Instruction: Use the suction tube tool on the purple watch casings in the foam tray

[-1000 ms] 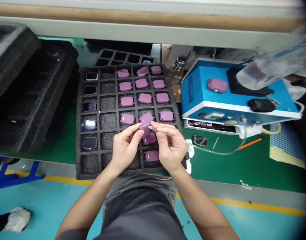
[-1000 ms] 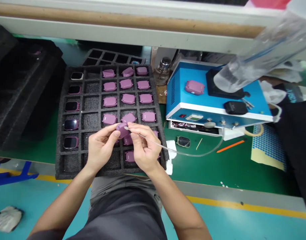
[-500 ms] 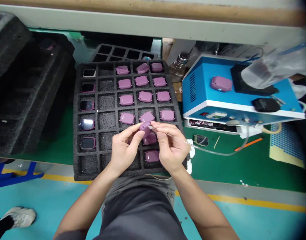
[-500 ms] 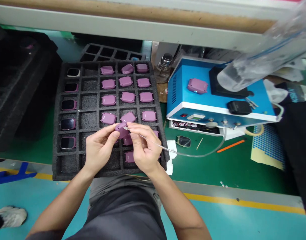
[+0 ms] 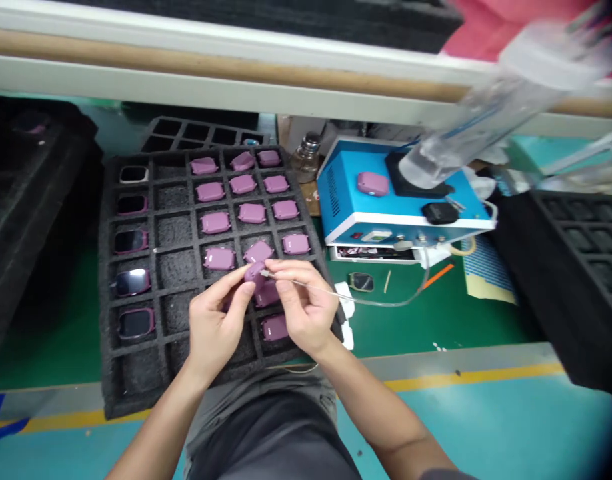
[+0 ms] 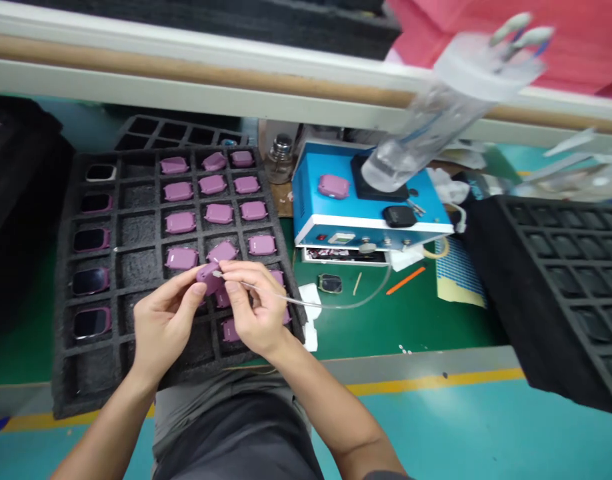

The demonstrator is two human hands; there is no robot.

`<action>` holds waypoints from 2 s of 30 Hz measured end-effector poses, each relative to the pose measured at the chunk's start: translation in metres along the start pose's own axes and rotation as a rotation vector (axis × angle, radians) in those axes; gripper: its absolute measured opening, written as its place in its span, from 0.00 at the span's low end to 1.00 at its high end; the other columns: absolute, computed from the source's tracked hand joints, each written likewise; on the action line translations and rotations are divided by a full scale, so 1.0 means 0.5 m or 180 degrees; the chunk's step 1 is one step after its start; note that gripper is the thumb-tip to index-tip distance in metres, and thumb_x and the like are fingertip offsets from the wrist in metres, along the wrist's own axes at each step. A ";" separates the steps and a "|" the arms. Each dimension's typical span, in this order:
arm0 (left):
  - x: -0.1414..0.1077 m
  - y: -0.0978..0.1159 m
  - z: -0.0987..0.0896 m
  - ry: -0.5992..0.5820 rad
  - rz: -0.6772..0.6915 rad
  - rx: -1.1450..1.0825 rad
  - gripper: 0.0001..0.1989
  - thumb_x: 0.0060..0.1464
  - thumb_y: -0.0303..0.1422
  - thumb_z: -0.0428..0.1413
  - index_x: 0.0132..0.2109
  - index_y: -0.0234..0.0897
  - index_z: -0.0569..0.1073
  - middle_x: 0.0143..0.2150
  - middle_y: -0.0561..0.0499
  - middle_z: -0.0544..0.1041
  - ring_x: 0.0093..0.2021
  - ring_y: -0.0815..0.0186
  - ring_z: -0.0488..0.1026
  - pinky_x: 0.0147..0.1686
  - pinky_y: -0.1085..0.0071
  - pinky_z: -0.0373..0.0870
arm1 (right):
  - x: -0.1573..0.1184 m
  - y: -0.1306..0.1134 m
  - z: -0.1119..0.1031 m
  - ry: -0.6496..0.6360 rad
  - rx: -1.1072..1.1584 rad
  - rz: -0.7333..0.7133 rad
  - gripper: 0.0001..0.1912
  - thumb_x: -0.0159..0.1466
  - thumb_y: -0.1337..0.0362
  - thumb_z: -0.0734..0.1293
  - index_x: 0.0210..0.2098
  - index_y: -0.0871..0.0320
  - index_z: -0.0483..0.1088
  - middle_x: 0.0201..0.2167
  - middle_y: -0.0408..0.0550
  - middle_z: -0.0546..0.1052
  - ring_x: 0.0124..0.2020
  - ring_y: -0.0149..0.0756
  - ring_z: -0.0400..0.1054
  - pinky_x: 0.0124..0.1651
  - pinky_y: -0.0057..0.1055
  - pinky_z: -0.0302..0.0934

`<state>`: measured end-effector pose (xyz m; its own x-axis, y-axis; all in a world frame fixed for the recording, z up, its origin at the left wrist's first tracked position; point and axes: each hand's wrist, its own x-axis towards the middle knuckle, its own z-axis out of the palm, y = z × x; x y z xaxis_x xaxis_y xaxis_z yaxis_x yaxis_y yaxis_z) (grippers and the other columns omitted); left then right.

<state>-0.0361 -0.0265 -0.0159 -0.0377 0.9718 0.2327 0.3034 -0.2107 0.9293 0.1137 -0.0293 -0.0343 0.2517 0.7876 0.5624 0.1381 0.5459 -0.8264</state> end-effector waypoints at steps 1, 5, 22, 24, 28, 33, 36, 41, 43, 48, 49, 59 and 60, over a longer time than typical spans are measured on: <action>0.002 0.000 0.000 0.0014 0.0029 0.0017 0.13 0.63 0.39 0.64 0.52 0.40 0.85 0.48 0.50 0.87 0.43 0.62 0.86 0.47 0.72 0.82 | 0.004 0.000 0.001 -0.0003 -0.0007 -0.0032 0.07 0.72 0.69 0.67 0.44 0.53 0.77 0.44 0.50 0.84 0.48 0.40 0.82 0.52 0.43 0.79; 0.008 0.002 0.003 0.0040 0.0100 0.0027 0.12 0.63 0.38 0.64 0.51 0.41 0.85 0.47 0.51 0.88 0.42 0.63 0.86 0.45 0.74 0.82 | 0.014 -0.003 0.001 0.0015 -0.0058 -0.0126 0.07 0.71 0.70 0.68 0.43 0.53 0.77 0.43 0.50 0.84 0.47 0.39 0.82 0.53 0.41 0.79; 0.012 0.005 0.002 0.0087 0.0107 0.0089 0.13 0.63 0.40 0.64 0.50 0.39 0.85 0.46 0.48 0.88 0.42 0.60 0.87 0.46 0.70 0.83 | 0.018 -0.003 0.003 0.0054 -0.0015 -0.0164 0.07 0.71 0.69 0.67 0.43 0.53 0.78 0.42 0.49 0.85 0.47 0.39 0.82 0.52 0.40 0.79; 0.012 0.005 0.002 0.0082 0.0111 0.0084 0.14 0.63 0.40 0.64 0.50 0.39 0.85 0.46 0.48 0.88 0.42 0.61 0.86 0.46 0.70 0.83 | 0.018 -0.003 0.003 0.0046 -0.0036 -0.0168 0.07 0.71 0.69 0.67 0.43 0.53 0.78 0.42 0.49 0.85 0.47 0.39 0.82 0.52 0.41 0.79; 0.012 0.005 0.000 0.0048 0.0103 0.0094 0.14 0.62 0.41 0.64 0.50 0.39 0.85 0.46 0.48 0.88 0.42 0.61 0.86 0.46 0.71 0.83 | 0.018 -0.003 0.004 0.0049 -0.0056 -0.0162 0.07 0.71 0.70 0.67 0.43 0.53 0.78 0.42 0.49 0.85 0.47 0.39 0.82 0.52 0.40 0.79; 0.011 0.004 -0.001 0.0028 0.0089 0.0090 0.14 0.62 0.41 0.64 0.50 0.39 0.85 0.46 0.49 0.88 0.42 0.62 0.86 0.46 0.71 0.83 | 0.017 -0.002 0.004 0.0056 0.0022 -0.0171 0.07 0.71 0.70 0.67 0.43 0.53 0.78 0.42 0.50 0.85 0.47 0.39 0.82 0.52 0.40 0.78; 0.012 0.004 0.000 0.0045 0.0078 0.0095 0.14 0.62 0.41 0.64 0.49 0.39 0.86 0.46 0.48 0.88 0.42 0.61 0.86 0.46 0.71 0.83 | 0.017 -0.001 0.003 0.0048 0.0005 -0.0154 0.07 0.72 0.68 0.67 0.43 0.53 0.78 0.41 0.50 0.85 0.47 0.40 0.82 0.52 0.41 0.78; 0.012 0.007 0.001 0.0060 0.0047 0.0131 0.15 0.62 0.43 0.64 0.49 0.38 0.86 0.45 0.48 0.88 0.40 0.60 0.86 0.44 0.68 0.84 | 0.018 -0.002 0.002 0.0028 -0.0036 -0.0156 0.07 0.71 0.68 0.67 0.43 0.53 0.77 0.41 0.50 0.85 0.46 0.39 0.82 0.51 0.40 0.79; 0.011 0.007 0.000 0.0051 0.0049 0.0129 0.15 0.62 0.43 0.64 0.49 0.39 0.86 0.45 0.48 0.88 0.40 0.60 0.86 0.44 0.69 0.84 | 0.017 -0.002 0.003 0.0041 -0.0049 -0.0166 0.07 0.71 0.69 0.67 0.43 0.53 0.77 0.41 0.50 0.85 0.46 0.39 0.82 0.51 0.40 0.79; 0.012 0.000 0.000 0.0018 0.0100 0.0073 0.15 0.63 0.43 0.64 0.50 0.39 0.85 0.46 0.48 0.88 0.41 0.60 0.86 0.45 0.69 0.83 | 0.019 -0.001 0.005 0.0070 -0.0021 -0.0184 0.07 0.71 0.69 0.67 0.43 0.53 0.77 0.41 0.50 0.85 0.46 0.39 0.82 0.51 0.39 0.79; 0.013 -0.002 0.001 0.0022 0.0094 0.0070 0.15 0.62 0.43 0.64 0.50 0.38 0.85 0.46 0.48 0.88 0.42 0.60 0.86 0.45 0.69 0.83 | 0.019 0.000 0.005 0.0060 -0.0001 -0.0176 0.07 0.71 0.70 0.67 0.43 0.53 0.77 0.42 0.50 0.85 0.46 0.39 0.82 0.52 0.39 0.79; -0.042 0.036 -0.055 -0.0455 0.0877 0.1371 0.16 0.72 0.32 0.49 0.57 0.33 0.78 0.51 0.42 0.84 0.50 0.59 0.79 0.52 0.64 0.75 | -0.021 -0.001 -0.010 0.0254 0.0336 0.0181 0.05 0.72 0.64 0.68 0.43 0.53 0.78 0.43 0.50 0.82 0.48 0.42 0.82 0.48 0.42 0.81; -0.058 0.040 -0.069 -0.0671 0.0953 0.1656 0.15 0.72 0.29 0.48 0.55 0.33 0.78 0.48 0.42 0.84 0.47 0.58 0.78 0.49 0.62 0.74 | -0.024 -0.001 -0.009 0.0295 0.0362 0.0213 0.05 0.72 0.64 0.69 0.43 0.53 0.78 0.42 0.50 0.81 0.47 0.41 0.82 0.47 0.41 0.82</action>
<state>-0.0617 -0.0627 0.0056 0.2925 0.8898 0.3501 0.6967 -0.4491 0.5594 0.1150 -0.0401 -0.0407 0.3448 0.7964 0.4968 0.0102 0.5261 -0.8504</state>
